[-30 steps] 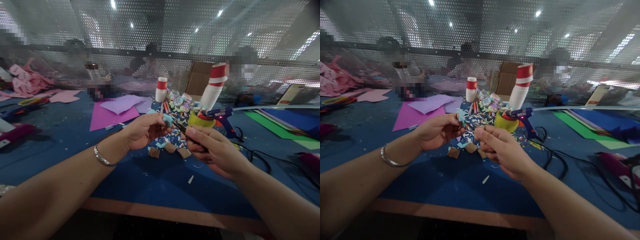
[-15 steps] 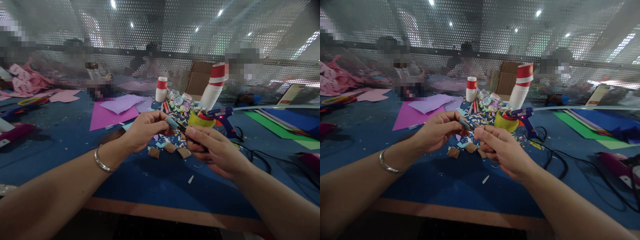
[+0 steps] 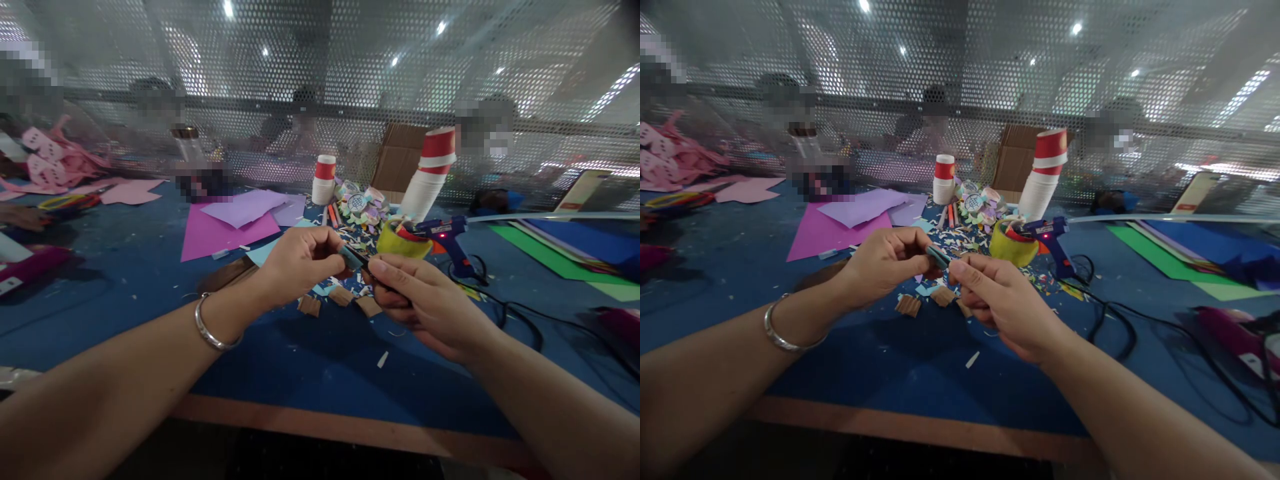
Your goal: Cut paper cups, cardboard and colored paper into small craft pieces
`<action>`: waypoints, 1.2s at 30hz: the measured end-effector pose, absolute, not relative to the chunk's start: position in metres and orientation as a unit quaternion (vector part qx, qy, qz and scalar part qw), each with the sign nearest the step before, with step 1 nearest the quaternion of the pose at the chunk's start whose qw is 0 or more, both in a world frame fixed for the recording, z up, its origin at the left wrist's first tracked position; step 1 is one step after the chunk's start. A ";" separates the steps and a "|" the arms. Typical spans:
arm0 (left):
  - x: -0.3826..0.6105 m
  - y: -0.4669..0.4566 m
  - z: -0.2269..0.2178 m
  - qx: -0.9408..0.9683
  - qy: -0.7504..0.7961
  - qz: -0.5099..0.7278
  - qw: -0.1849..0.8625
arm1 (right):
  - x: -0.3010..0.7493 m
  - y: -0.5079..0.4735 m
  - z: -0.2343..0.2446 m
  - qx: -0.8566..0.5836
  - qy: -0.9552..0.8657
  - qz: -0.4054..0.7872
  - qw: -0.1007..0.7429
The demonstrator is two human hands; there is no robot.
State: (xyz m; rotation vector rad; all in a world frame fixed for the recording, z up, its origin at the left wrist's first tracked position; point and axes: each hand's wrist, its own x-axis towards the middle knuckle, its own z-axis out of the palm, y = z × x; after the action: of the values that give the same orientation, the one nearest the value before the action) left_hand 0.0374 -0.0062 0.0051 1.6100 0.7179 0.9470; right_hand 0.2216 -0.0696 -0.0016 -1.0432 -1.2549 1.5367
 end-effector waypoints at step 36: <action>0.034 -0.003 0.007 0.550 0.301 0.349 0.696 | 0.223 -0.065 -0.009 -0.449 -0.583 0.453 0.503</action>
State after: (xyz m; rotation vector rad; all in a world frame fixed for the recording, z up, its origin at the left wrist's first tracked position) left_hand 0.0339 -0.0033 0.0074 1.2281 0.6725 0.7781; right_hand 0.2226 -0.0650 -0.0093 -1.0850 -1.4083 1.0945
